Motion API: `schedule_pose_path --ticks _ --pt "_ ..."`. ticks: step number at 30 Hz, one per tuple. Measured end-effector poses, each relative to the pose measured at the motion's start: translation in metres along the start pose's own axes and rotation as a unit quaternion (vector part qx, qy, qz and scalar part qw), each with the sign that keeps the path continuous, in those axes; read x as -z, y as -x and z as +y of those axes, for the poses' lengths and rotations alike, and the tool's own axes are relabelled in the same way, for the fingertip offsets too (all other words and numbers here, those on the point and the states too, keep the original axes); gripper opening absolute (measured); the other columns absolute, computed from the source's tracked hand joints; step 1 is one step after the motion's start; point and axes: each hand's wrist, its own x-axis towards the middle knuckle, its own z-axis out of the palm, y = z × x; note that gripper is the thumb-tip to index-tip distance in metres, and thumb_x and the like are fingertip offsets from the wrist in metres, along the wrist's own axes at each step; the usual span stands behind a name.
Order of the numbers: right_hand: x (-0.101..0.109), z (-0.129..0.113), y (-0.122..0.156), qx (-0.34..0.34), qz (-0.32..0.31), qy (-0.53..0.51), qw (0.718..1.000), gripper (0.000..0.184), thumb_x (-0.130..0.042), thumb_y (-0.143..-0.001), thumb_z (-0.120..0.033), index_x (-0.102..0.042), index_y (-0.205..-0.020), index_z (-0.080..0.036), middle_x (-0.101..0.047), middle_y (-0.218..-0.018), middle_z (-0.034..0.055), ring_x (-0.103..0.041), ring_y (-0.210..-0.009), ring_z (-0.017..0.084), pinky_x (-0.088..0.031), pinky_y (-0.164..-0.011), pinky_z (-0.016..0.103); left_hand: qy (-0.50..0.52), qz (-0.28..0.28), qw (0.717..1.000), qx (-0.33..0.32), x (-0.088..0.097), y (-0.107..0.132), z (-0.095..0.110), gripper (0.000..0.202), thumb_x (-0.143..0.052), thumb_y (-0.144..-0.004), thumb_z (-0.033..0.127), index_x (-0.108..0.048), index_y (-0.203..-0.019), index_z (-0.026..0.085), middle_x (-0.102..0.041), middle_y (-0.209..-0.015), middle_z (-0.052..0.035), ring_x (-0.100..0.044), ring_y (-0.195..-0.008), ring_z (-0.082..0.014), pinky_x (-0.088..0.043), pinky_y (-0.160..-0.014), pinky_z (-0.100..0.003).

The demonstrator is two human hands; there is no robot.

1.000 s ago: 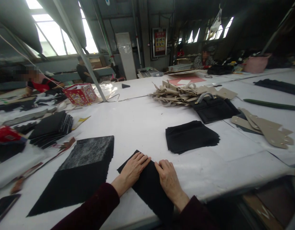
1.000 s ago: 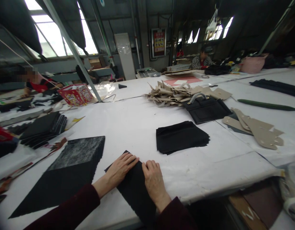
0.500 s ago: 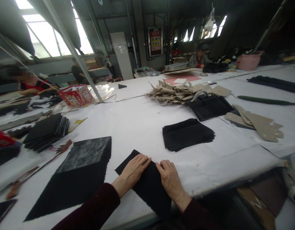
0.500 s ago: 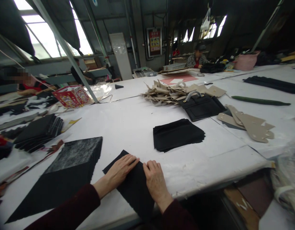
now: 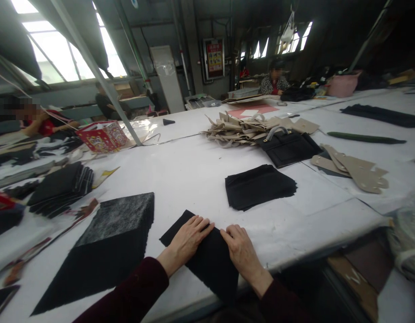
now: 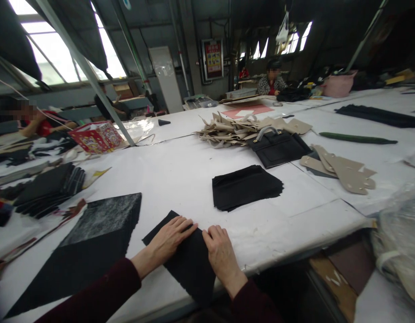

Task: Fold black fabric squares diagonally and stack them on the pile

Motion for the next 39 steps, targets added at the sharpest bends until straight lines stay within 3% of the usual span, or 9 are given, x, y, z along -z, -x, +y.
schedule_pose_path --ticks 4,10,15,18,24,29,34,39 --pt "0.001 0.003 0.002 0.004 -0.006 0.001 1.0 0.022 -0.047 -0.093 -0.009 -0.064 -0.104 -0.018 -0.053 -0.088 0.005 -0.045 -0.086 0.02 -0.034 -0.076 0.032 0.014 -0.004 1.0 0.009 -0.004 -0.001 0.004 0.053 -0.043 -0.09 0.007 -0.039 -0.141 0.019 -0.053 -0.128 -0.0084 -0.049 -0.117 -0.0211 -0.037 -0.106 -0.035" --pt "0.004 0.007 0.006 0.011 -0.01 -0.001 1.0 0.025 -0.046 -0.093 -0.008 -0.063 -0.109 -0.018 -0.054 -0.09 0.0061 -0.046 -0.087 0.02 -0.035 -0.077 0.033 0.01 -0.024 0.999 0.02 0.0 -0.005 0.009 0.062 -0.045 -0.088 0.005 -0.035 -0.145 0.025 -0.056 -0.118 -0.0066 -0.053 -0.11 -0.0216 -0.041 -0.1 -0.036" --pt "0.012 0.005 0.009 0.007 -0.019 -0.012 1.0 0.024 -0.047 -0.092 -0.007 -0.063 -0.107 -0.017 -0.055 -0.091 0.0061 -0.046 -0.088 0.02 -0.036 -0.078 0.033 -0.008 -0.017 1.0 -0.007 0.001 -0.007 0.013 0.055 -0.045 -0.089 0.009 -0.038 -0.143 0.021 -0.053 -0.125 -0.0092 -0.051 -0.114 -0.0221 -0.034 -0.109 -0.039" --pt "0.015 0.005 0.011 0.006 -0.023 -0.001 1.0 0.024 -0.048 -0.091 -0.006 -0.062 -0.107 -0.017 -0.055 -0.091 0.0059 -0.046 -0.088 0.02 -0.036 -0.078 0.033 0.006 -0.019 1.0 0.0 -0.002 -0.007 0.015 0.055 -0.043 -0.09 0.009 -0.036 -0.143 0.021 -0.053 -0.126 -0.0086 -0.051 -0.113 -0.0214 -0.039 -0.103 -0.035" --pt "0.019 0.006 0.014 0.021 -0.023 0.038 0.999 0.028 -0.05 -0.091 -0.008 -0.06 -0.117 -0.016 -0.055 -0.091 0.0065 -0.046 -0.087 0.021 -0.036 -0.078 0.034 -0.008 -0.041 0.999 0.009 0.0 -0.01 0.023 0.065 -0.044 -0.087 0.006 -0.032 -0.147 0.027 -0.055 -0.117 -0.0069 -0.052 -0.108 -0.0225 -0.043 -0.097 -0.036" --pt "0.021 0.005 0.017 0.018 -0.035 0.068 0.997 0.028 -0.051 -0.092 -0.01 -0.059 -0.119 -0.015 -0.056 -0.092 0.0068 -0.046 -0.087 0.022 -0.036 -0.078 0.036 -0.027 -0.021 0.999 -0.004 -0.003 -0.012 0.028 0.061 -0.041 -0.088 0.006 -0.035 -0.145 0.025 -0.054 -0.121 -0.0084 -0.05 -0.112 -0.0237 -0.035 -0.107 -0.041" --pt "0.023 0.003 0.022 0.005 -0.033 0.077 0.996 0.028 -0.051 -0.093 -0.011 -0.059 -0.119 -0.014 -0.056 -0.092 0.0072 -0.046 -0.087 0.022 -0.036 -0.079 0.037 0.002 -0.016 1.0 -0.022 -0.01 -0.013 0.029 0.059 -0.04 -0.088 0.004 -0.036 -0.144 0.019 -0.052 -0.129 -0.008 -0.047 -0.117 -0.022 -0.033 -0.108 -0.035" --pt "0.026 0.003 0.024 0.002 -0.017 0.075 0.997 0.029 -0.047 -0.094 -0.01 -0.059 -0.12 -0.013 -0.056 -0.09 0.0075 -0.046 -0.085 0.022 -0.036 -0.078 0.037 0.007 -0.024 1.0 -0.017 -0.009 -0.016 0.034 0.067 -0.042 -0.085 0.004 -0.031 -0.148 0.026 -0.053 -0.125 -0.0067 -0.048 -0.115 -0.0228 -0.036 -0.106 -0.037"
